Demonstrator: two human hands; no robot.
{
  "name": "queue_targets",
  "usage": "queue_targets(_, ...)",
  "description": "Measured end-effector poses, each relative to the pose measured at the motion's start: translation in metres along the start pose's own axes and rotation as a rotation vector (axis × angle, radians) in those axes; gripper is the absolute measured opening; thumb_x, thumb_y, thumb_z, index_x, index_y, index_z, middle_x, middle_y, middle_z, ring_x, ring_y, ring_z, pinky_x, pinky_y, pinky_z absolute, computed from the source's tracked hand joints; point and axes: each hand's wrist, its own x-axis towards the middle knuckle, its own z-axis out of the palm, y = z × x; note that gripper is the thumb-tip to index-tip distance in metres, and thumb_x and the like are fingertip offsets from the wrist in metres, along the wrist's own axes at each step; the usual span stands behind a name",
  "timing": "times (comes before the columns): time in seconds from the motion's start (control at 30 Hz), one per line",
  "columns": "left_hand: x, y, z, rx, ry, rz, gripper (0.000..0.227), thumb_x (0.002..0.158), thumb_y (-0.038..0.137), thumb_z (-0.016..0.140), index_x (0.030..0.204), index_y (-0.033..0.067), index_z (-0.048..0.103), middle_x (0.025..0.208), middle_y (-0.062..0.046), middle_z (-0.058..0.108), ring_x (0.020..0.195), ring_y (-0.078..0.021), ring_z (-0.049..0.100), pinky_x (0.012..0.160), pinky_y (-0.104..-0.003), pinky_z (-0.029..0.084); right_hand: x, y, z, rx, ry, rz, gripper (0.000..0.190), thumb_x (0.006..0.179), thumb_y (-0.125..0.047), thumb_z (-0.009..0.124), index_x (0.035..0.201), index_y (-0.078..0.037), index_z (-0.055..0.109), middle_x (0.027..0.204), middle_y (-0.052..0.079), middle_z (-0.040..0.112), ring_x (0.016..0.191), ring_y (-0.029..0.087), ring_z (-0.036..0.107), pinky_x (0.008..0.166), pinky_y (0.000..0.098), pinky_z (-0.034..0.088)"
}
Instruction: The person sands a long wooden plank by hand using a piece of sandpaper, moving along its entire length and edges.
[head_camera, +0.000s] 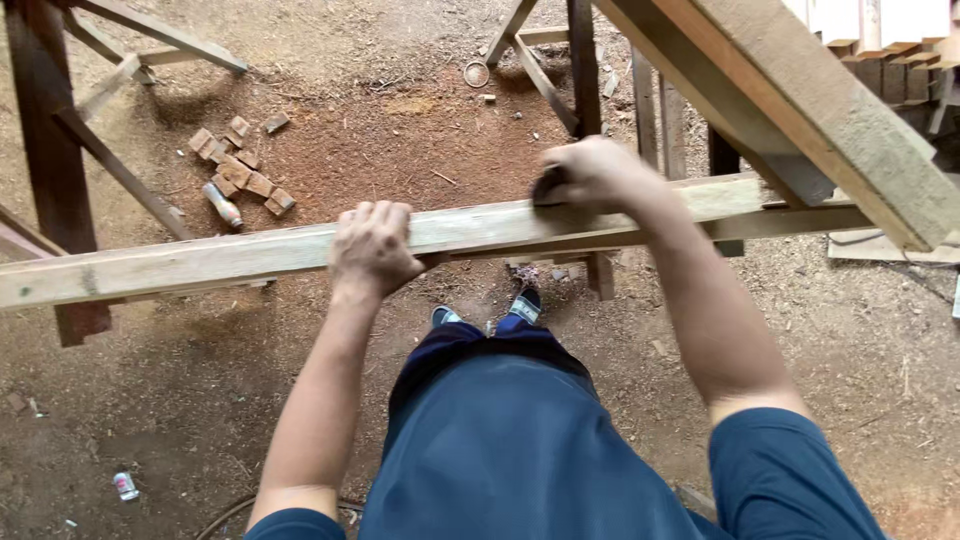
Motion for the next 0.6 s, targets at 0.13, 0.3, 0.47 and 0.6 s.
queue_targets(0.13,0.001,0.010,-0.020,0.011,-0.008,-0.008,0.055,0.089,0.064,0.070,0.095,0.0096,0.065,0.088,-0.010,0.069,0.080,-0.0234,0.063,0.074,-0.038,0.052,-0.026,0.042,-0.009,0.137,0.127,-0.028,0.009,0.089,-0.018,0.072,0.093,-0.011,0.071,0.092,0.008,0.077,0.081,0.020,0.074,0.079,0.0381,0.061)
queue_targets(0.3,0.000,0.019,-0.029,0.018,0.105,0.009,0.071,0.068,0.074,0.081,0.097,0.0110,0.066,0.093,-0.009,0.070,0.088,-0.0256,0.064,0.079,-0.042,0.051,0.020,0.020,0.020,0.006,0.197,-0.336,0.016,0.086,-0.021,0.078,0.094,-0.009,0.069,0.090,0.009,0.076,0.079,0.023,0.072,0.075,0.0414,0.059)
queue_targets(0.47,-0.011,0.021,-0.027,-0.010,0.212,0.029,0.067,0.063,0.064,0.088,0.098,0.0121,0.065,0.096,-0.008,0.070,0.092,-0.0264,0.065,0.081,-0.043,0.051,0.072,-0.065,0.056,-0.044,0.314,-0.597,0.011,0.089,-0.016,0.074,0.093,-0.009,0.066,0.086,0.011,0.074,0.079,0.026,0.071,0.074,0.0414,0.059)
queue_targets(0.6,-0.006,0.013,-0.016,-0.011,0.191,0.001,0.061,0.062,0.055,0.087,0.099,0.0113,0.066,0.093,-0.008,0.070,0.088,-0.0260,0.065,0.079,-0.041,0.051,0.074,-0.063,0.057,-0.035,0.272,-0.567,0.018,0.090,-0.027,0.077,0.094,-0.012,0.067,0.088,0.009,0.074,0.082,0.027,0.073,0.072,0.0412,0.059)
